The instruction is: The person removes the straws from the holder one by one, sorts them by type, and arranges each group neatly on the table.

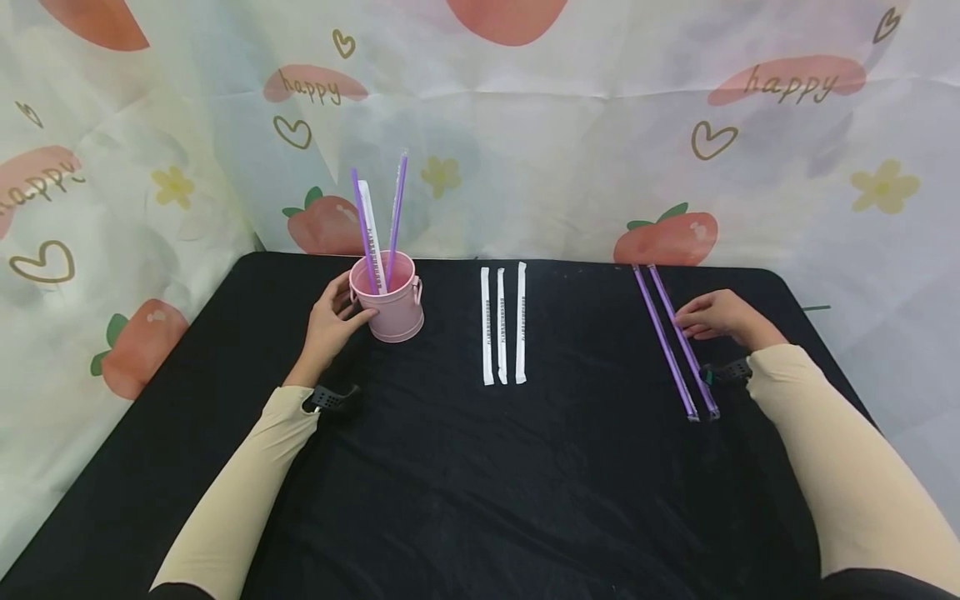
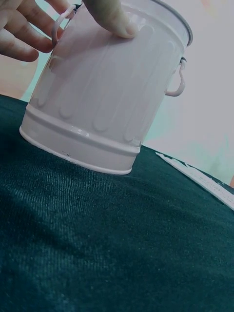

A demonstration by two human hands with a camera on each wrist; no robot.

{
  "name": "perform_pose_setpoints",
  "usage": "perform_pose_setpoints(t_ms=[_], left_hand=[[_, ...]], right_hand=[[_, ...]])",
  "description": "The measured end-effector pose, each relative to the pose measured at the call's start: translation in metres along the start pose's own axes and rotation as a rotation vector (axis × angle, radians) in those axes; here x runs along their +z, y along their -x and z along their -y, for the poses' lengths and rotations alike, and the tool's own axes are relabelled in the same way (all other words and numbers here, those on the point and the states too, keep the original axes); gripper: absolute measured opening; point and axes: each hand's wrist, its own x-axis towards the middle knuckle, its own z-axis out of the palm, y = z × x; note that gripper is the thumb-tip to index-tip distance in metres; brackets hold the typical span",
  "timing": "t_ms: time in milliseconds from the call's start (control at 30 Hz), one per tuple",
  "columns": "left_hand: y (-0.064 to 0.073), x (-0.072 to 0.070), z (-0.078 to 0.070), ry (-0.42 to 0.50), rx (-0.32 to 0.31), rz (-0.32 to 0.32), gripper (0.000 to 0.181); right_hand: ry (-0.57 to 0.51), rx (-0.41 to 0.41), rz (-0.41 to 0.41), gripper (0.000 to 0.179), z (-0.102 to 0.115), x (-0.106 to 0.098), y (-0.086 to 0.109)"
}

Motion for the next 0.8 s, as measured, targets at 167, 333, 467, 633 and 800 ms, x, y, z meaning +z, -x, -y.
perform_pose_setpoints(t_ms=[167, 333, 467, 633, 800], left_hand=[[0.001, 0.000, -0.001, 0.003, 0.001, -0.002, 0.070], [0.002, -0.001, -0.003, -0.002, -0.005, -0.005, 0.069], [0.002, -0.001, -0.004, -0.003, -0.007, -0.003, 0.069], [0.003, -0.001, -0.004, -0.010, -0.008, -0.004, 0.069], [0.004, -0.001, -0.005, -0.018, -0.008, -0.005, 0.069]], right_hand=[[-0.023, 0.017, 0.044, 0.052, 0.000, -0.006, 0.006], [-0.021, 0.015, 0.054, 0.057, 0.004, -0.013, 0.017], [0.007, 0.007, 0.038, 0.056, 0.009, -0.019, 0.025], [-0.005, -0.022, 0.045, 0.034, 0.013, -0.029, 0.032], [-0.052, -0.094, 0.090, 0.021, 0.020, -0.042, 0.039]])
